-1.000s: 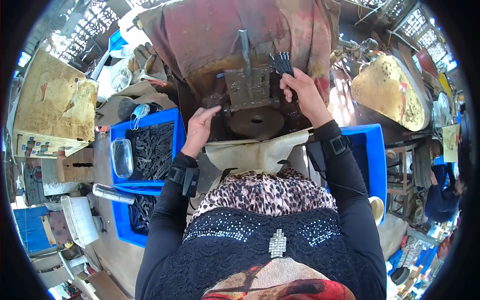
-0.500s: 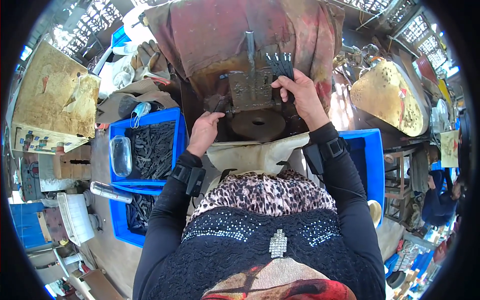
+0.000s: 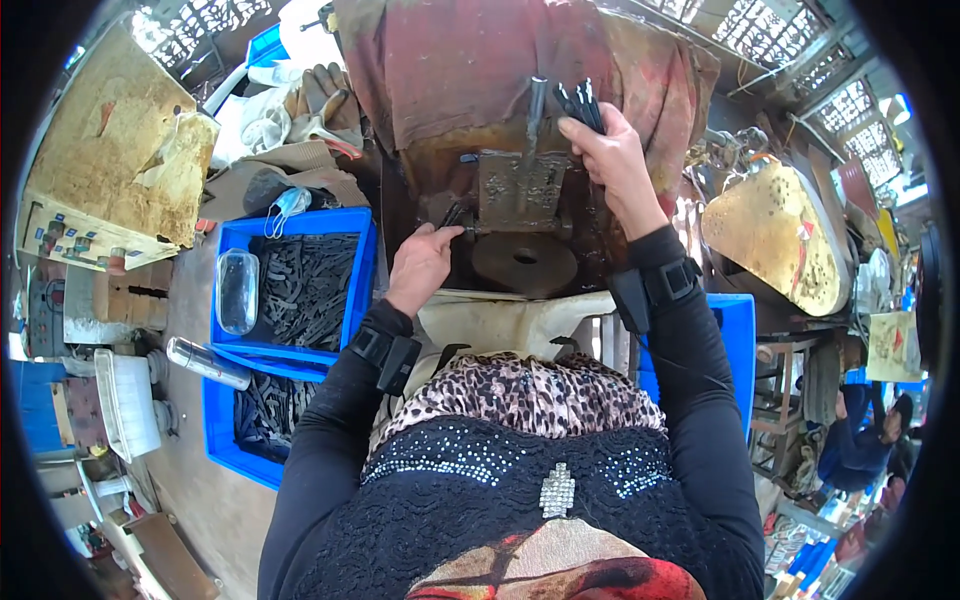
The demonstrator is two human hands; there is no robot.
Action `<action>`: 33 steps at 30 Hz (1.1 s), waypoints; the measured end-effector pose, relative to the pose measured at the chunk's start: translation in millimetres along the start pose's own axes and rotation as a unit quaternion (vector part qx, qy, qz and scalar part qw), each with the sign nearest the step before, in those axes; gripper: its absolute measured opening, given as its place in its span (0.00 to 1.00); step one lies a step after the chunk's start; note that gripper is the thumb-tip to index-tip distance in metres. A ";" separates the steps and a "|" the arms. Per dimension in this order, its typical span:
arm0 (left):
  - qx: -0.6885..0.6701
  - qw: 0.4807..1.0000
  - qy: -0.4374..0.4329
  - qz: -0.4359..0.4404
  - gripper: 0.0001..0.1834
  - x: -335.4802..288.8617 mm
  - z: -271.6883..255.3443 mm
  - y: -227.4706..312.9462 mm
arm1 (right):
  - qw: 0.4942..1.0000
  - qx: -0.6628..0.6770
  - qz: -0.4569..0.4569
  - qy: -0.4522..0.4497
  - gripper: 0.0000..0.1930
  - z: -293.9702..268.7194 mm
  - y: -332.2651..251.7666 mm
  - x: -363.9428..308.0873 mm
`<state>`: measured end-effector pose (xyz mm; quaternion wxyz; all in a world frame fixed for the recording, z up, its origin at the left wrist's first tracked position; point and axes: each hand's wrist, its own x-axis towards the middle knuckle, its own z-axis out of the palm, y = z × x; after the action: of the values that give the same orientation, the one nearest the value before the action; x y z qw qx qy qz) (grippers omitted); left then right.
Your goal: Placing metal components into an industrial press machine for stamping and forming.
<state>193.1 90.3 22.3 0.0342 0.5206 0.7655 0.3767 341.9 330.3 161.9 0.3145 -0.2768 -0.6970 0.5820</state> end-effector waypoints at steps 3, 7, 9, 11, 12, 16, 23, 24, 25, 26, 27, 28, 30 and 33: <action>0.002 1.000 0.010 0.007 0.11 0.3 -0.9 3.5 | 0.971 -0.135 -0.192 0.039 0.15 10.1 -1.3 29.5; 0.010 1.000 0.011 -0.004 0.11 -1.5 0.9 5.0 | 0.933 -0.305 -0.160 0.103 0.19 22.7 -14.8 52.2; 0.019 1.000 0.012 -0.004 0.11 -1.5 3.0 5.5 | 0.914 -0.367 -0.135 0.106 0.21 27.4 -13.2 60.1; 0.025 1.000 0.013 -0.006 0.11 -1.7 3.6 6.3 | 0.903 -0.397 -0.123 0.105 0.21 32.0 -11.8 66.2; 0.024 1.000 0.012 -0.004 0.11 -1.8 3.7 7.0 | 0.898 -0.408 -0.132 0.101 0.21 33.9 -10.7 68.8; 0.024 1.000 0.001 -0.006 0.10 -1.9 1.4 10.3 | 0.879 -0.442 -0.154 0.092 0.20 35.7 -8.1 73.0; 0.033 0.999 -0.026 -0.015 0.09 -2.3 3.7 10.1 | 0.867 -0.460 -0.170 0.088 0.19 40.1 -15.0 66.9; 0.039 0.999 -0.021 -0.008 0.10 -2.5 4.1 9.7 | 0.866 -0.463 -0.167 0.087 0.19 40.5 -15.7 66.5; 0.045 0.999 -0.016 -0.001 0.10 -2.8 4.4 9.4 | 0.866 -0.465 -0.165 0.085 0.19 40.8 -16.1 66.3; 0.052 0.999 -0.012 0.007 0.10 -2.3 4.5 9.7 | 0.865 -0.467 -0.163 0.084 0.19 39.8 -15.3 66.2; 0.052 0.999 -0.014 0.007 0.10 -1.8 4.3 10.2 | 0.866 -0.466 -0.160 0.085 0.19 38.8 -13.9 67.0; 0.045 0.999 -0.019 0.001 0.10 -1.4 4.1 10.5 | 0.867 -0.465 -0.159 0.085 0.19 37.9 -12.4 69.0; 0.032 0.999 -0.028 -0.012 0.09 -0.8 3.2 11.6 | 0.868 -0.464 -0.156 0.084 0.21 36.6 -9.9 71.5; 0.033 0.999 -0.030 -0.013 0.09 -0.7 2.4 11.2 | 0.872 -0.459 -0.149 0.081 0.21 37.8 -10.4 71.2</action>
<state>203.1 93.0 27.3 0.0451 0.5221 0.7830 0.3351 266.7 358.1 175.8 0.2906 -0.3294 -0.8905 0.1189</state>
